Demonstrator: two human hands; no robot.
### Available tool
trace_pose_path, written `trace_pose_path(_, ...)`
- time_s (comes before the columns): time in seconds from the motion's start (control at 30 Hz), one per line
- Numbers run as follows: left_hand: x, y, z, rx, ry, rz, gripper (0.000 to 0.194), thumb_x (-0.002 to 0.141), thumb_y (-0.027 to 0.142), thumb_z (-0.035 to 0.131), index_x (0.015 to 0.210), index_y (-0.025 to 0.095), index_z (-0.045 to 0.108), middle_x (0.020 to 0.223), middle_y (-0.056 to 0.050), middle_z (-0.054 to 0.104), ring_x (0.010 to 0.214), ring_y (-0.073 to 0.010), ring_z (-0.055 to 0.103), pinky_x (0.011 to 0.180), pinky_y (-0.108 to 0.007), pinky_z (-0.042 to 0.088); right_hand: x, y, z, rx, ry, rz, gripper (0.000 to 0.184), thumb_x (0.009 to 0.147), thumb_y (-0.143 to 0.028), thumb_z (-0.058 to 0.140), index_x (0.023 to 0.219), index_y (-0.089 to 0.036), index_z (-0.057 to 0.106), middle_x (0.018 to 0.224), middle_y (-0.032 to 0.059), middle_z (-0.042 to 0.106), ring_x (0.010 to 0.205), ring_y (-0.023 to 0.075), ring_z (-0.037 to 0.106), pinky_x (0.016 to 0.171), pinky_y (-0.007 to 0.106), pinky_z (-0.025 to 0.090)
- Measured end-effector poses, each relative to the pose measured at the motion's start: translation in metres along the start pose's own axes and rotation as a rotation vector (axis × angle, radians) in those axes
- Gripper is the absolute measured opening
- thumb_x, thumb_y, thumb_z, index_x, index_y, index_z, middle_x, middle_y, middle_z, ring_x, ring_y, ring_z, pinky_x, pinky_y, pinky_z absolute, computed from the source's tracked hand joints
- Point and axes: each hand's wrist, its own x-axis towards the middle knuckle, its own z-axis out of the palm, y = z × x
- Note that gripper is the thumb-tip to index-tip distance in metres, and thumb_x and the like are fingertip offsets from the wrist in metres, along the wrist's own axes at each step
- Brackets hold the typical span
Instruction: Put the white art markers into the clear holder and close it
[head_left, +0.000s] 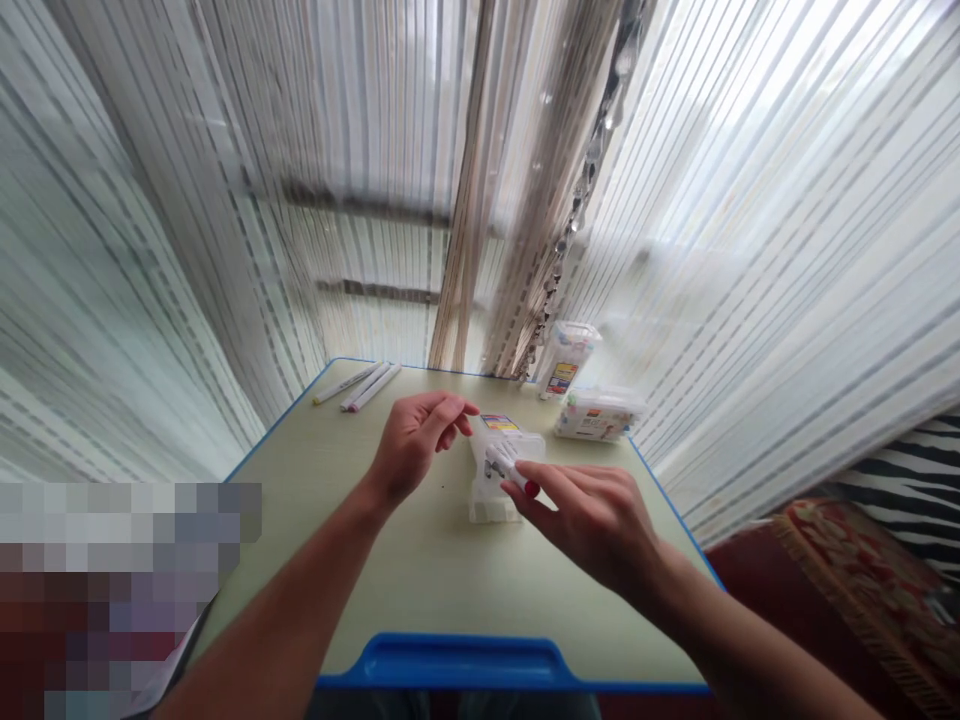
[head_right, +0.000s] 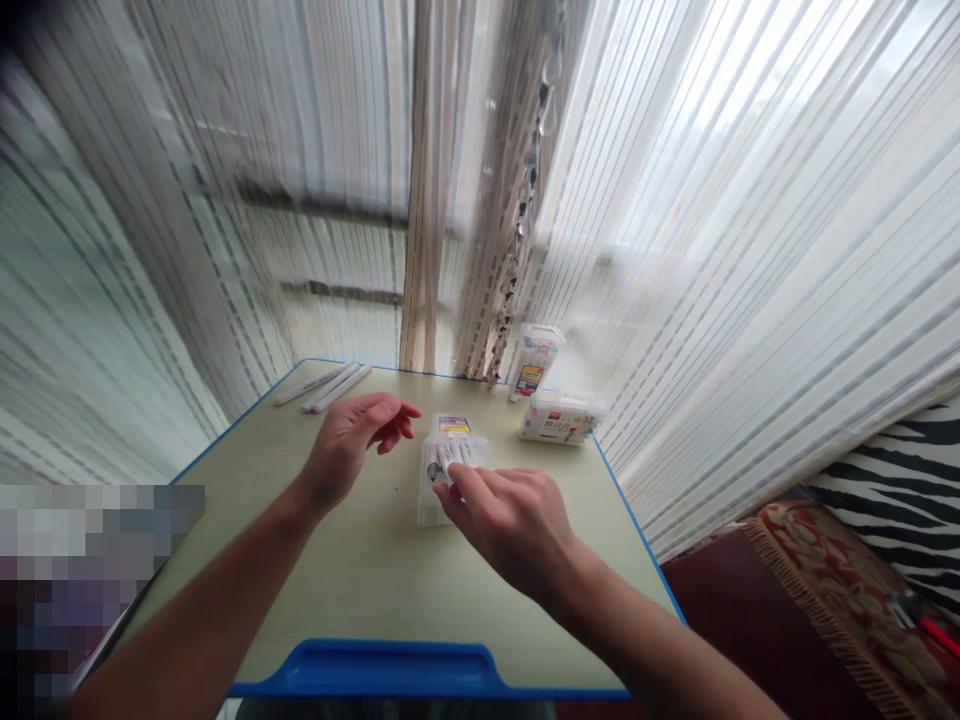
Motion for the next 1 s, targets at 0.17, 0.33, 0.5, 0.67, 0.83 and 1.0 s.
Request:
trace_pose_path(0.17,-0.001,0.003,0.001,0.001,0.003,0.005,0.034,0.09,0.039,0.06,0.084,0.01,0.076,0.067,-0.006,0.067,0.053,-0.0111,0.047,0.049,-0.025,0.034,0.005,-0.004,0.01,-0.093,-0.116,0.013,0.025,0.103,-0.027,0.055,0.088,-0.016,0.071,0.069,0.0043,0.078,0.049,0.0118,0.065,0.05,0.027,0.035)
trace_pose_path(0.33,-0.002,0.004,0.002,0.005,0.004,0.008,0.033,0.09,0.038,0.06,0.083,0.009,0.076,0.067,-0.006,0.067,0.053,-0.0111,0.047,0.049,-0.025,0.034,0.009,-0.003,0.012,-0.13,-0.28,0.036,0.027,0.103,-0.037,0.057,0.095,-0.016,0.071,0.072,0.0039,0.078,0.053,0.015,0.069,0.047,0.031,0.027)
trace_pose_path(0.5,-0.001,0.005,0.002,0.008,-0.003,0.016,0.033,0.09,0.038,0.06,0.083,0.009,0.076,0.067,-0.006,0.067,0.052,-0.0107,0.047,0.049,-0.025,0.035,0.014,-0.002,0.014,-0.164,-0.377,0.028,0.028,0.102,-0.04,0.059,0.091,-0.016,0.069,0.068,0.0026,0.076,0.052,0.0175,0.07,0.047,0.034,0.019)
trace_pose_path(0.67,-0.001,0.004,0.001,0.01,-0.003,0.027,0.033,0.09,0.037,0.06,0.083,0.009,0.076,0.066,-0.005,0.067,0.052,-0.0104,0.047,0.049,-0.025,0.035,0.019,-0.003,0.019,-0.192,-0.455,0.045,0.031,0.102,-0.04,0.058,0.084,-0.017,0.066,0.066,0.0034,0.075,0.053,0.0196,0.07,0.048,0.033,0.017)
trace_pose_path(0.83,0.0,0.003,0.001,0.017,0.0,0.033,0.033,0.091,0.038,0.06,0.083,0.01,0.075,0.065,-0.005,0.067,0.051,-0.0105,0.047,0.049,-0.025,0.035,0.025,-0.008,0.019,-0.211,-0.512,0.099,0.038,0.102,-0.049,0.054,0.089,-0.016,0.067,0.073,0.0075,0.078,0.058,0.0225,0.073,0.048,0.034,0.018)
trace_pose_path(1.0,0.001,0.001,0.002,0.03,0.002,0.045,0.033,0.09,0.039,0.06,0.083,0.011,0.075,0.065,-0.005,0.067,0.051,-0.0108,0.046,0.049,-0.024,0.036,0.026,-0.009,0.016,-0.23,-0.497,0.109,0.04,0.101,-0.05,0.054,0.092,-0.015,0.07,0.075,0.0079,0.078,0.059,0.0235,0.074,0.048,0.034,0.022)
